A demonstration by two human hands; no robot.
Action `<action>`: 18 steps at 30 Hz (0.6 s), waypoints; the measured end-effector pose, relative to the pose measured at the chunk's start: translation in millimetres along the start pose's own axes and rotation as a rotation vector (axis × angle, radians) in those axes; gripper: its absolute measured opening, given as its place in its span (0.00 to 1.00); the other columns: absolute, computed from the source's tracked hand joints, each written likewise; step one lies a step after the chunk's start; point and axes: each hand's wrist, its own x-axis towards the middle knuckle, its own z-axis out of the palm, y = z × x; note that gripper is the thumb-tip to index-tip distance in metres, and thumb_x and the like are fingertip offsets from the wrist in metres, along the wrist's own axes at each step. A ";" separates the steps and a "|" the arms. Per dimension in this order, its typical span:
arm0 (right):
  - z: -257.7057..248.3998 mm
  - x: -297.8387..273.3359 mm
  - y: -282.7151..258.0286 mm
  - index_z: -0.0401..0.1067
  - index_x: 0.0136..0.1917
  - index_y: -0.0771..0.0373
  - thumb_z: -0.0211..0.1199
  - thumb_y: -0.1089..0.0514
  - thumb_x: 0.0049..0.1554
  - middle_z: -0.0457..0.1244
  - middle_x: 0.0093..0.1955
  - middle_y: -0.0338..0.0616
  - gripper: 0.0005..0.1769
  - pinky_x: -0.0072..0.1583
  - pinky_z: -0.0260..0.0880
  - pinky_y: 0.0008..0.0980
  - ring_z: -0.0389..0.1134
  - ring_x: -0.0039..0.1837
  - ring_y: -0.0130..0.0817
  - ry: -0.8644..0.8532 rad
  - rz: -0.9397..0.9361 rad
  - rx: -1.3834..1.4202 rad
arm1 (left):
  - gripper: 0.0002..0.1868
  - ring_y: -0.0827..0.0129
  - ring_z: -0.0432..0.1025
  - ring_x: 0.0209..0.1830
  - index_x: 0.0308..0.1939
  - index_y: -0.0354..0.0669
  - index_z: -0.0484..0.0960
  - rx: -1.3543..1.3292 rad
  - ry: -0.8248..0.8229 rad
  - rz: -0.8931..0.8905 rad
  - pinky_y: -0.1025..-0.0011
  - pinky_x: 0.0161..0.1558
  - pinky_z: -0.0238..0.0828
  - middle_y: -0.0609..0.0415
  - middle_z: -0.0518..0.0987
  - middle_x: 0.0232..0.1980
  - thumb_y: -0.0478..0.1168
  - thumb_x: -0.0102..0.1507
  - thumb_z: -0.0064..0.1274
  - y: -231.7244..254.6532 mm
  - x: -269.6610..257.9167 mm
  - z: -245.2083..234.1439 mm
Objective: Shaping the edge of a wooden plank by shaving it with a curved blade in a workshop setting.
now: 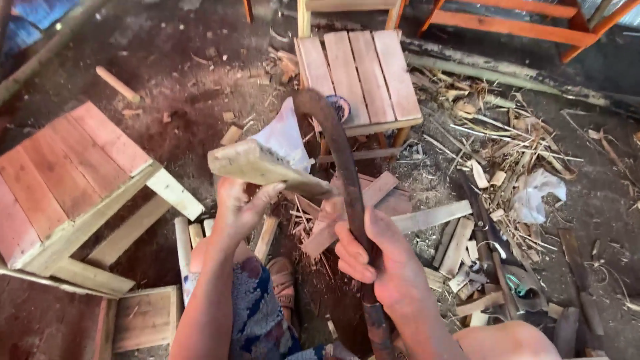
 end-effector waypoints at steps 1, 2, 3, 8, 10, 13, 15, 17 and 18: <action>8.0 1.2 -3.9 0.55 0.62 0.71 0.54 0.52 0.56 0.53 0.25 0.38 0.27 0.27 0.44 0.20 0.48 0.24 0.21 -0.031 0.018 0.023 | 0.09 0.68 0.72 0.33 0.39 0.37 0.76 -0.046 -0.017 0.020 0.73 0.39 0.71 0.53 0.78 0.36 0.36 0.56 0.54 -4.6 3.0 3.3; 16.6 1.8 -7.8 0.48 0.70 0.69 0.56 0.52 0.54 0.53 0.25 0.38 0.37 0.27 0.43 0.19 0.48 0.24 0.21 -0.062 0.036 0.046 | 0.09 0.67 0.72 0.37 0.41 0.39 0.75 -0.093 -0.034 0.041 0.72 0.43 0.74 0.53 0.77 0.39 0.37 0.58 0.52 -8.4 5.9 6.3; 16.8 5.5 -6.3 0.48 0.70 0.69 0.56 0.52 0.54 0.53 0.25 0.38 0.37 0.27 0.43 0.19 0.48 0.24 0.21 -0.068 0.037 0.043 | 0.09 0.67 0.72 0.37 0.41 0.39 0.75 -0.091 -0.029 0.045 0.72 0.43 0.74 0.53 0.77 0.39 0.37 0.58 0.52 -8.4 4.3 6.5; 20.9 16.9 4.2 0.53 0.71 0.50 0.55 0.54 0.56 0.55 0.26 0.40 0.31 0.25 0.43 0.20 0.47 0.23 0.22 -0.080 0.018 0.025 | 0.09 0.72 0.73 0.38 0.43 0.42 0.78 -0.221 -0.116 0.034 0.77 0.41 0.72 0.56 0.78 0.42 0.34 0.58 0.52 2.7 2.0 7.5; 25.8 15.8 4.7 0.53 0.71 0.51 0.55 0.54 0.56 0.54 0.27 0.40 0.30 0.26 0.42 0.19 0.48 0.23 0.21 -0.099 0.046 0.043 | 0.10 0.73 0.73 0.36 0.44 0.41 0.79 -0.249 -0.134 0.007 0.78 0.39 0.71 0.57 0.79 0.41 0.33 0.59 0.52 4.3 1.5 5.8; 29.5 15.8 5.5 0.53 0.70 0.53 0.53 0.54 0.57 0.54 0.27 0.40 0.28 0.26 0.41 0.18 0.48 0.24 0.21 -0.115 0.079 0.058 | 0.10 0.73 0.72 0.36 0.43 0.41 0.78 -0.231 -0.134 0.003 0.77 0.39 0.69 0.56 0.76 0.42 0.32 0.58 0.53 4.6 0.7 5.3; 27.1 19.0 6.9 0.54 0.69 0.54 0.53 0.54 0.57 0.54 0.27 0.40 0.27 0.25 0.41 0.18 0.48 0.23 0.21 -0.113 0.081 0.054 | 0.10 0.70 0.71 0.38 0.42 0.41 0.77 -0.185 -0.118 0.028 0.74 0.41 0.69 0.56 0.74 0.44 0.32 0.57 0.54 8.1 2.6 5.0; 21.9 25.1 9.5 0.55 0.69 0.55 0.53 0.56 0.58 0.55 0.27 0.40 0.26 0.25 0.43 0.19 0.48 0.23 0.22 -0.118 0.049 0.045 | 0.09 0.69 0.69 0.39 0.42 0.39 0.76 -0.267 -0.148 0.052 0.73 0.41 0.67 0.54 0.73 0.44 0.31 0.58 0.52 16.3 6.9 3.0; 19.8 24.9 12.2 0.55 0.69 0.55 0.53 0.56 0.58 0.55 0.27 0.40 0.26 0.25 0.43 0.19 0.48 0.23 0.22 -0.119 0.050 0.044 | 0.09 0.69 0.69 0.39 0.42 0.39 0.76 -0.267 -0.147 0.052 0.73 0.41 0.67 0.54 0.73 0.44 0.31 0.58 0.52 17.9 6.4 3.0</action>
